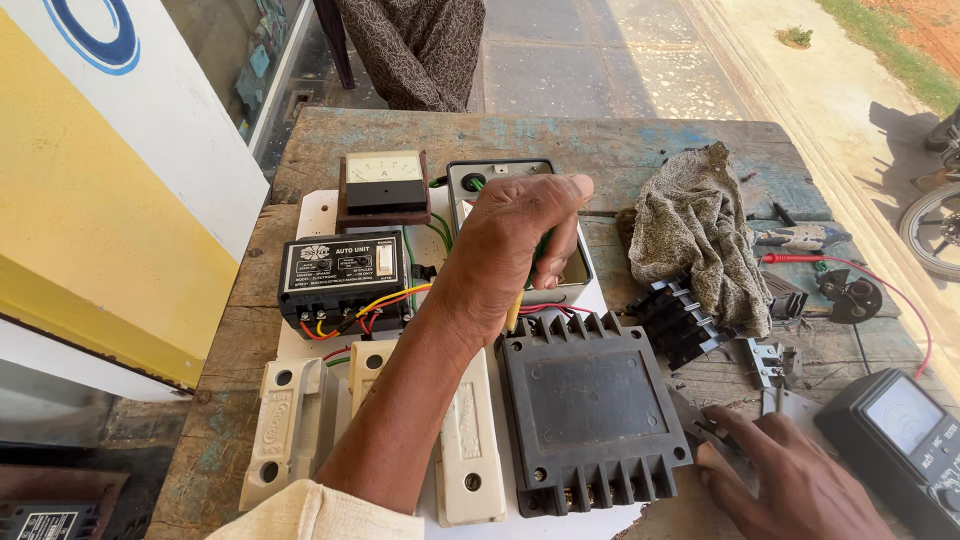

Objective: The person uses a screwdriver and pliers to manipulate wires and components inside an electrical box on a workbench. They unscrew terminals, strip wire ends, and reattach wires to different connection points throughout the episode.

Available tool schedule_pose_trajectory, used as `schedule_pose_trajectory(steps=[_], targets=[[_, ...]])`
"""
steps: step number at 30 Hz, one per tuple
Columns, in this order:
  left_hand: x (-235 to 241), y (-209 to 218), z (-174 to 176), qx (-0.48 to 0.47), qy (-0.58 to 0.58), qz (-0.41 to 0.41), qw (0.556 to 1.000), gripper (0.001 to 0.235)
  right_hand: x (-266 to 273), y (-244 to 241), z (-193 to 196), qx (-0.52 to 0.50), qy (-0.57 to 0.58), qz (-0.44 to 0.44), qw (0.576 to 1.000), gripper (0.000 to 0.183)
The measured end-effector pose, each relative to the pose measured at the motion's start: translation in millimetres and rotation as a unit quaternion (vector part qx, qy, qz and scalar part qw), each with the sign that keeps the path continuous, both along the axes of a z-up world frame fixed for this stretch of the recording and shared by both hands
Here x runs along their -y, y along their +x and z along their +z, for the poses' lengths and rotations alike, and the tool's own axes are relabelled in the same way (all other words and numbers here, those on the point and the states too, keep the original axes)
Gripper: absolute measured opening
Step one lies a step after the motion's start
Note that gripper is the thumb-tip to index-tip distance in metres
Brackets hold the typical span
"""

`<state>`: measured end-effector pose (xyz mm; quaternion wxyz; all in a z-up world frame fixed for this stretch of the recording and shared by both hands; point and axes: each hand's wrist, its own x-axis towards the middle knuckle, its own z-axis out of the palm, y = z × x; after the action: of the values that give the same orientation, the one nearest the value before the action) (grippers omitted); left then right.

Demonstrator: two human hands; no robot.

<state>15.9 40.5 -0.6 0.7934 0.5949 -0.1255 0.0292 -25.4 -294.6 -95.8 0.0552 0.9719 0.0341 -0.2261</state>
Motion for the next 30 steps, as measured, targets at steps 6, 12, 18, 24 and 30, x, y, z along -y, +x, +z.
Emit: schedule_pose_trajectory(steps=[6, 12, 18, 24, 30], targets=[[14, -5, -11, 0.014, 0.106, 0.080, 0.991, 0.039, -62, 15, 80, 0.225, 0.304, 0.081, 0.922, 0.043], [14, -6, -10, -0.121, 0.272, 0.029, 0.954, 0.036, -181, 79, 152, 0.036, 0.745, 0.344, 0.570, 0.048], [-7, -11, -35, -0.092, 0.361, -0.018, 0.928, 0.019, -207, 98, 133, -0.287, 0.696, 0.351, 0.557, 0.036], [-23, -16, -47, -0.016, 0.444, -0.023, 0.896, 0.022, -228, 59, 80, 0.224, 0.826, -0.001, 0.517, 0.037], [-24, -24, -25, -0.085, 0.468, -0.039, 0.879, 0.024, -226, 64, 124, -0.125, 0.846, 0.181, 0.486, 0.040]])
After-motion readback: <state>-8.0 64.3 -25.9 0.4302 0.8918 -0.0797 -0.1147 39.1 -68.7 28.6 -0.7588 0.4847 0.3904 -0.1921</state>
